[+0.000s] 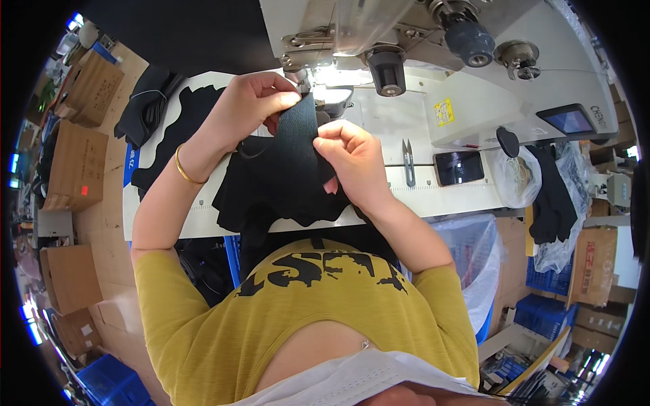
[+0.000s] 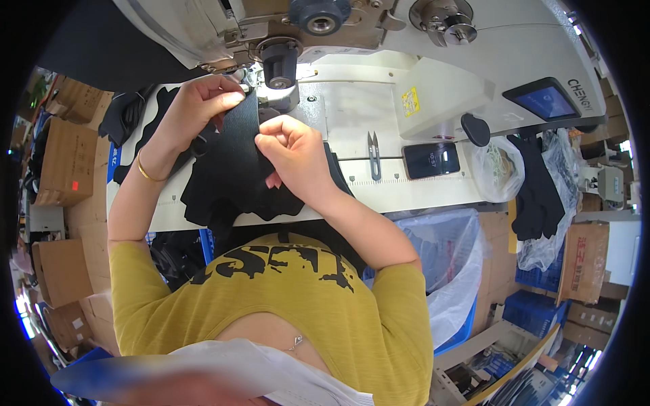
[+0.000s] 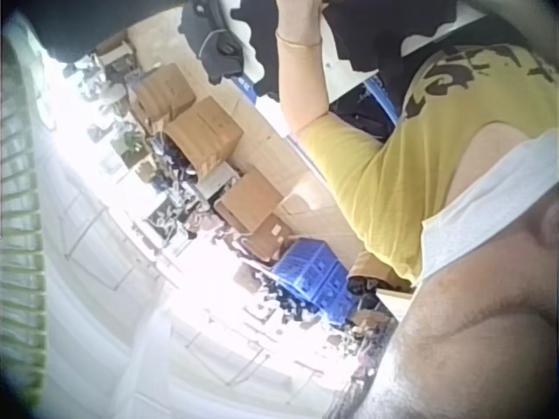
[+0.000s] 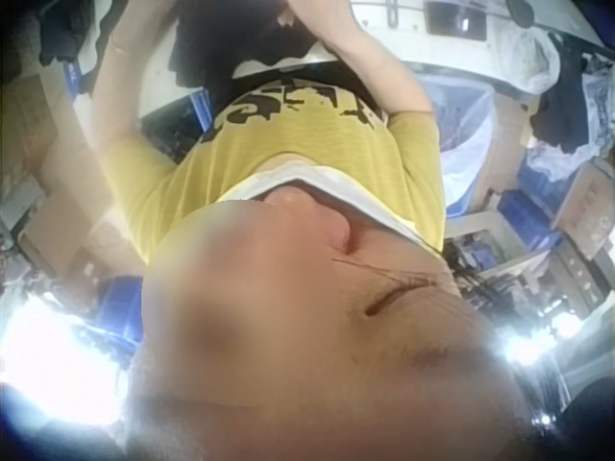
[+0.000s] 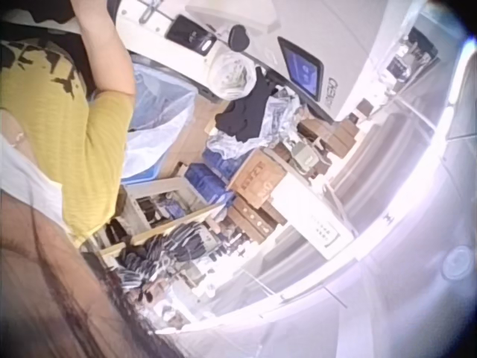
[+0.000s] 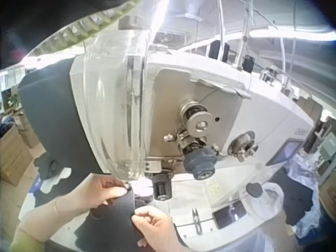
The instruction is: The person stitches black fabric pieces together using an industrial sewing machine, then trims the thread with small scissors.
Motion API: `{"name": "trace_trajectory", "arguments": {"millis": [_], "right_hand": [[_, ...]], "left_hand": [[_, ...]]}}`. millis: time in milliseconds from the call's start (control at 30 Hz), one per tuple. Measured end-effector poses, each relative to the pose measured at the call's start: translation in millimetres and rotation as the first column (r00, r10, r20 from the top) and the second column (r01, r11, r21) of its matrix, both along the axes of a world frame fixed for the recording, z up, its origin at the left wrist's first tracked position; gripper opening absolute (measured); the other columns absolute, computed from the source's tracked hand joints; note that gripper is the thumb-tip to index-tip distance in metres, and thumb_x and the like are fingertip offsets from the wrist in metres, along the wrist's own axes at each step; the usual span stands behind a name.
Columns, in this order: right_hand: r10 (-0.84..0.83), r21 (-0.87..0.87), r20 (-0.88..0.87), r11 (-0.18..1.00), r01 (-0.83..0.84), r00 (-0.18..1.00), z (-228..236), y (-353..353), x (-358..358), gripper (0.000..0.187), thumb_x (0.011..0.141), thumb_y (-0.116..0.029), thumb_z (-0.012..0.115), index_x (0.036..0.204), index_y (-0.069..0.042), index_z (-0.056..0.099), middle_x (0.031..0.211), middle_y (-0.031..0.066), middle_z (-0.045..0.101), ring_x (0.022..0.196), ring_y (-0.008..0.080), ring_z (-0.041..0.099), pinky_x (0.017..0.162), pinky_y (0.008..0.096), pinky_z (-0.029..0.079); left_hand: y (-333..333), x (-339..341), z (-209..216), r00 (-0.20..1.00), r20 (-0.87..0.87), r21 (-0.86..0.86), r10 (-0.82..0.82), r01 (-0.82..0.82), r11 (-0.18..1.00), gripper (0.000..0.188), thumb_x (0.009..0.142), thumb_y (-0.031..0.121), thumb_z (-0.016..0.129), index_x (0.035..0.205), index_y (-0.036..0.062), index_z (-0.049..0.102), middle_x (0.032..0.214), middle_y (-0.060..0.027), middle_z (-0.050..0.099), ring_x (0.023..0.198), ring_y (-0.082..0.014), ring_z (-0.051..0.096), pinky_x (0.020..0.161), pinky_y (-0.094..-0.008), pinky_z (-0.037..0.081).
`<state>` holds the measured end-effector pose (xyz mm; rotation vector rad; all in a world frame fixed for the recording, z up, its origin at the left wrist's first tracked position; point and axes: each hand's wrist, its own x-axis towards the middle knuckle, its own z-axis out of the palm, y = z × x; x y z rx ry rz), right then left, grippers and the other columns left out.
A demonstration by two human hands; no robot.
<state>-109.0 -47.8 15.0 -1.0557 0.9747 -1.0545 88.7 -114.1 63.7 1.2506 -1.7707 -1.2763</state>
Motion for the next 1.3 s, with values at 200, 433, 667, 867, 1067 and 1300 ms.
{"name": "trace_trajectory", "arguments": {"millis": [200, 433, 667, 867, 1067, 1300], "right_hand": [[-0.027, -0.058, 0.083, 0.998, 0.032, 0.996, -3.3, -11.8, -2.2, 0.015, 0.09, -0.01, 0.063, 0.098, 0.002, 0.062, 0.063, -0.0016, 0.057, 0.043, 0.0059, 0.053, 0.039, 0.0206, 0.047], [-0.036, -0.058, 0.051, 0.998, 0.039, 0.998, -3.0, -11.4, -2.3, 0.011, 0.09, -0.009, 0.063, 0.095, 0.0, 0.064, 0.071, -0.0022, 0.058, 0.055, 0.003, 0.053, 0.038, 0.0208, 0.047], [0.063, -0.091, -0.018, 0.994, -0.065, 0.998, 3.4, 10.3, -18.0, 0.012, 0.093, -0.01, 0.06, 0.092, 0.002, 0.062, 0.065, 0.003, 0.062, 0.046, 0.0062, 0.055, 0.041, 0.0194, 0.038], [0.11, -0.059, -0.052, 0.992, -0.112, 0.993, 11.0, 16.2, -17.2, 0.019, 0.096, -0.015, 0.059, 0.086, -0.001, 0.064, 0.067, 0.0051, 0.066, 0.047, 0.0051, 0.054, 0.043, 0.0194, 0.038], [0.099, -0.09, -0.042, 0.991, -0.103, 0.994, 12.4, 0.3, -11.4, 0.021, 0.097, -0.018, 0.059, 0.087, -0.001, 0.065, 0.065, 0.0039, 0.066, 0.045, 0.0054, 0.054, 0.042, 0.0192, 0.037], [0.078, -0.17, -0.012, 0.982, -0.079, 0.997, 5.4, -23.4, -1.2, 0.022, 0.097, -0.018, 0.057, 0.086, -0.001, 0.065, 0.064, 0.0045, 0.066, 0.043, 0.0067, 0.055, 0.04, 0.0196, 0.036]], "left_hand": [[-10.9, -3.3, -3.4, 0.993, -0.088, 0.022, 0.081, -0.079, 0.997, 0.019, 0.09, 0.016, 0.068, 0.104, 0.0026, 0.069, 0.086, -0.001, 0.068, 0.064, -0.005, 0.056, 0.058, -0.0202, 0.046], [-15.5, -0.8, -6.0, 0.996, -0.08, 0.041, 0.047, -0.043, 0.998, 0.018, 0.089, 0.013, 0.068, 0.104, 0.0034, 0.068, 0.088, -0.0004, 0.069, 0.065, -0.0066, 0.058, 0.057, -0.0211, 0.046], [32.3, 1.1, -21.1, 0.872, 0.261, -0.924, 0.413, 0.102, 0.37, 0.029, 0.08, 0.016, 0.076, 0.106, 0.0047, 0.068, 0.108, -0.0069, 0.068, 0.089, -0.0239, 0.063, 0.08, -0.036, 0.049], [70.4, -3.7, -51.0, 0.818, 0.385, -0.916, 0.427, 0.396, 0.067, 0.032, 0.076, 0.017, 0.072, 0.108, 0.0096, 0.072, 0.117, -0.0035, 0.067, 0.101, -0.0171, 0.057, 0.087, -0.0324, 0.043], [55.5, -5.2, -46.0, 0.84, 0.331, -0.932, 0.431, 0.363, 0.01, 0.031, 0.073, 0.006, 0.07, 0.104, 0.0088, 0.073, 0.114, -0.0028, 0.069, 0.096, -0.0183, 0.059, 0.08, -0.0315, 0.046], [26.8, 0.9, -42.2, 0.865, 0.304, -0.945, 0.399, 0.327, 0.01, 0.035, 0.068, 0.008, 0.069, 0.103, 0.0085, 0.072, 0.11, -0.0027, 0.07, 0.093, -0.0201, 0.061, 0.078, -0.0324, 0.047]]}}
